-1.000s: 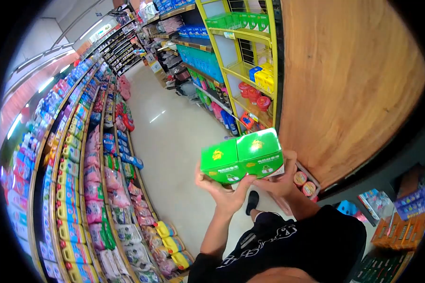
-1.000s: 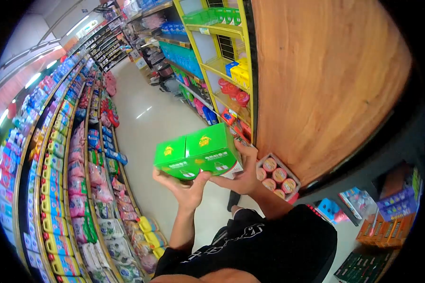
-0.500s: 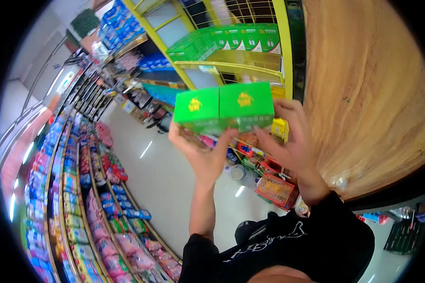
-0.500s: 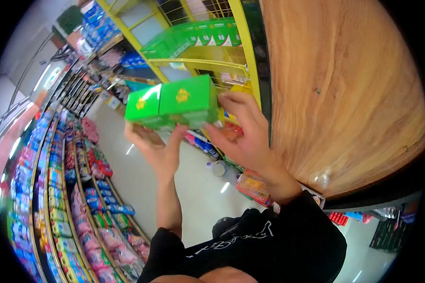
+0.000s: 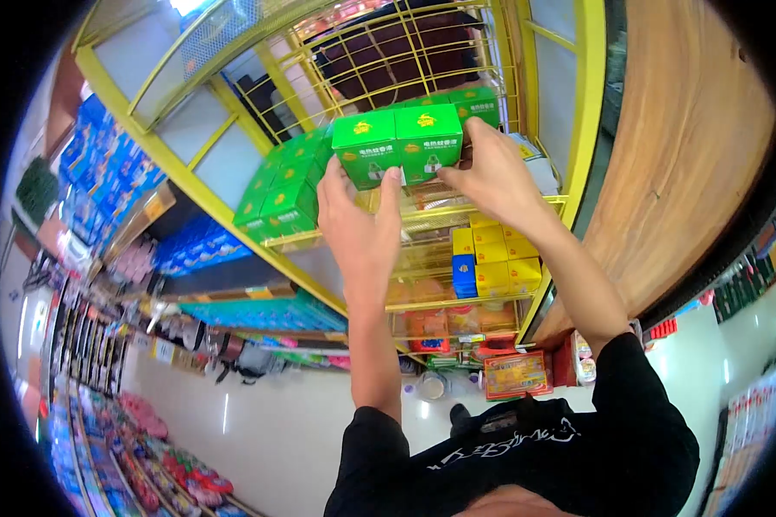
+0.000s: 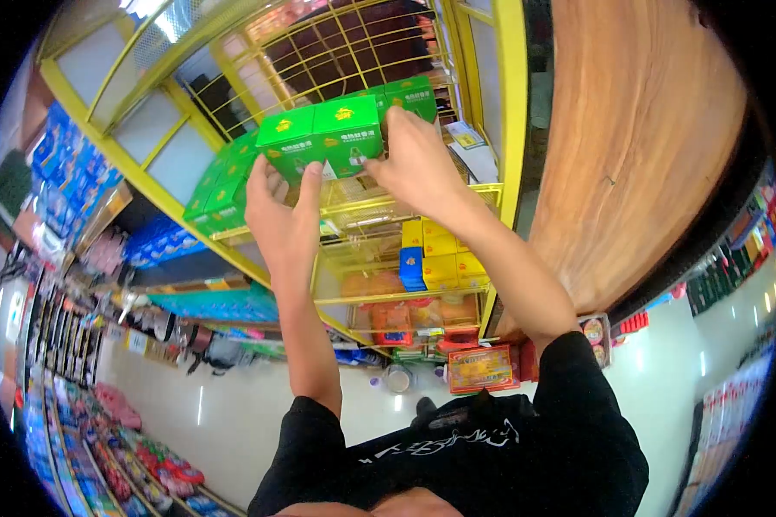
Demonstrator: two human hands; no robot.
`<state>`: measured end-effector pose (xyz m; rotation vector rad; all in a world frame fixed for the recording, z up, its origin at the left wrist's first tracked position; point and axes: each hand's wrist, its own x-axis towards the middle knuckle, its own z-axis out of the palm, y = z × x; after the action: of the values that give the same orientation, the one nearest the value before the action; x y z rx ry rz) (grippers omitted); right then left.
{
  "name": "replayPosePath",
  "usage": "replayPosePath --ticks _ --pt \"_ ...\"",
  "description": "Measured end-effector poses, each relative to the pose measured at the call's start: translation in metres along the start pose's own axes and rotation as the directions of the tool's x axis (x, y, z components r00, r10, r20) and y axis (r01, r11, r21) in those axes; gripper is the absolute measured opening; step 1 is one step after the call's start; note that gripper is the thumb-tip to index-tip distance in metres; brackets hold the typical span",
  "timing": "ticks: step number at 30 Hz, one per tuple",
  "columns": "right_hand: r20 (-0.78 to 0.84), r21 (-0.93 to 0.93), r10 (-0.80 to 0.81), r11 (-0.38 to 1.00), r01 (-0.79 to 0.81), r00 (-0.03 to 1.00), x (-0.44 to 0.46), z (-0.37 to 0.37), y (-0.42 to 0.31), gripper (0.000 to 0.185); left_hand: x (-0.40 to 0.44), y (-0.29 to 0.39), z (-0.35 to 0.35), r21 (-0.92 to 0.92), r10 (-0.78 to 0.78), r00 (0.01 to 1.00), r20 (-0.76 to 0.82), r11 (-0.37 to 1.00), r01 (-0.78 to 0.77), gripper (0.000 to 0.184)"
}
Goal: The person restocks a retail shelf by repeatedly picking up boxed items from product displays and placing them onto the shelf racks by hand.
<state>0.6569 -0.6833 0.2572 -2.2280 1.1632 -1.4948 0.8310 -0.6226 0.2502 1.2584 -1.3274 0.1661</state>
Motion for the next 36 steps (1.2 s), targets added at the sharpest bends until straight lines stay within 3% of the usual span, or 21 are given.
replayPosePath --ticks 2,5,8,9,12,15,18,19,22,23,26,27,29,30,32,34,36 --pt "0.018 -0.096 0.016 0.995 -0.014 1.000 0.013 0.012 -0.006 0.036 0.017 -0.018 0.000 0.022 -0.037 0.997 0.067 0.999 0.035 0.070" --pt "0.133 -0.186 0.115 0.979 -0.090 0.984 0.028 0.026 -0.013 0.036 0.027 -0.032 -0.005 0.186 0.018 0.989 0.147 0.982 -0.045 0.076" --pt "0.223 -0.323 0.185 0.940 -0.106 0.957 0.038 0.043 -0.006 0.034 0.033 -0.034 -0.008 0.457 -0.163 0.900 0.404 0.888 -0.044 0.082" --pt "0.241 -0.328 0.195 0.938 -0.109 0.951 0.039 0.047 -0.005 0.033 0.032 -0.039 -0.004 0.484 -0.072 0.912 0.403 0.863 -0.146 0.084" --pt "0.270 -0.419 0.221 0.903 -0.093 0.937 0.043 0.053 -0.009 0.033 0.036 -0.039 -0.006 0.533 -0.144 0.857 0.495 0.829 -0.168 0.089" --pt "0.303 -0.477 0.228 0.877 -0.060 0.925 0.049 0.059 -0.005 0.035 0.038 -0.030 -0.006 0.543 -0.242 0.809 0.536 0.833 -0.111 0.092" --pt "0.338 -0.522 0.210 0.853 -0.003 0.917 0.050 0.062 -0.011 0.036 0.031 -0.033 -0.001 0.572 -0.160 0.875 0.457 0.806 -0.151 0.093" --pt "0.345 -0.536 0.210 0.844 0.008 0.915 0.051 0.063 -0.015 0.036 0.034 -0.025 -0.004 0.567 -0.253 0.827 0.502 0.818 -0.094 0.085" --pt "0.404 -0.537 0.213 0.842 0.042 0.889 0.058 0.058 -0.020 0.037 0.011 -0.023 -0.014 0.385 0.064 0.868 0.492 0.878 -0.283 0.079" --pt "0.429 -0.530 0.216 0.847 0.051 0.877 0.056 0.051 -0.020 0.037 -0.003 -0.005 -0.021 0.381 0.110 0.880 0.462 0.872 -0.308 0.069" --pt "0.362 -0.498 0.164 0.866 0.042 0.918 0.026 0.005 -0.045 0.038 -0.041 0.042 -0.025 0.135 0.209 0.911 0.356 0.953 -0.272 0.063" --pt "0.317 -0.438 0.060 0.894 0.090 0.946 0.004 -0.011 -0.043 0.033 -0.054 0.053 -0.021 0.083 0.216 0.926 0.310 0.964 -0.252 0.068" --pt "0.335 -0.334 -0.019 0.932 0.138 0.942 -0.044 -0.053 -0.043 0.028 -0.082 0.094 -0.022 -0.096 0.235 0.889 0.394 0.972 -0.214 0.074" --pt "0.313 -0.251 -0.027 0.962 0.110 0.949 -0.072 -0.079 -0.042 0.027 -0.099 0.115 -0.020 -0.195 0.250 0.864 0.436 0.964 -0.180 0.077" --pt "0.254 -0.107 -0.015 0.993 0.044 0.967 -0.134 -0.139 -0.035 0.025 -0.145 0.152 -0.008 -0.285 0.364 0.821 0.440 0.923 -0.257 0.085" --pt "0.290 -0.080 0.064 0.996 -0.043 0.955 -0.194 -0.203 -0.020 0.024 -0.194 0.188 0.015 -0.406 0.496 0.754 0.431 0.853 -0.329 0.087" --pt "0.286 -0.107 0.228 0.973 -0.205 0.931 -0.259 -0.256 -0.001 0.024 -0.259 0.209 0.058 -0.561 0.566 0.710 0.419 0.776 -0.287 0.088"
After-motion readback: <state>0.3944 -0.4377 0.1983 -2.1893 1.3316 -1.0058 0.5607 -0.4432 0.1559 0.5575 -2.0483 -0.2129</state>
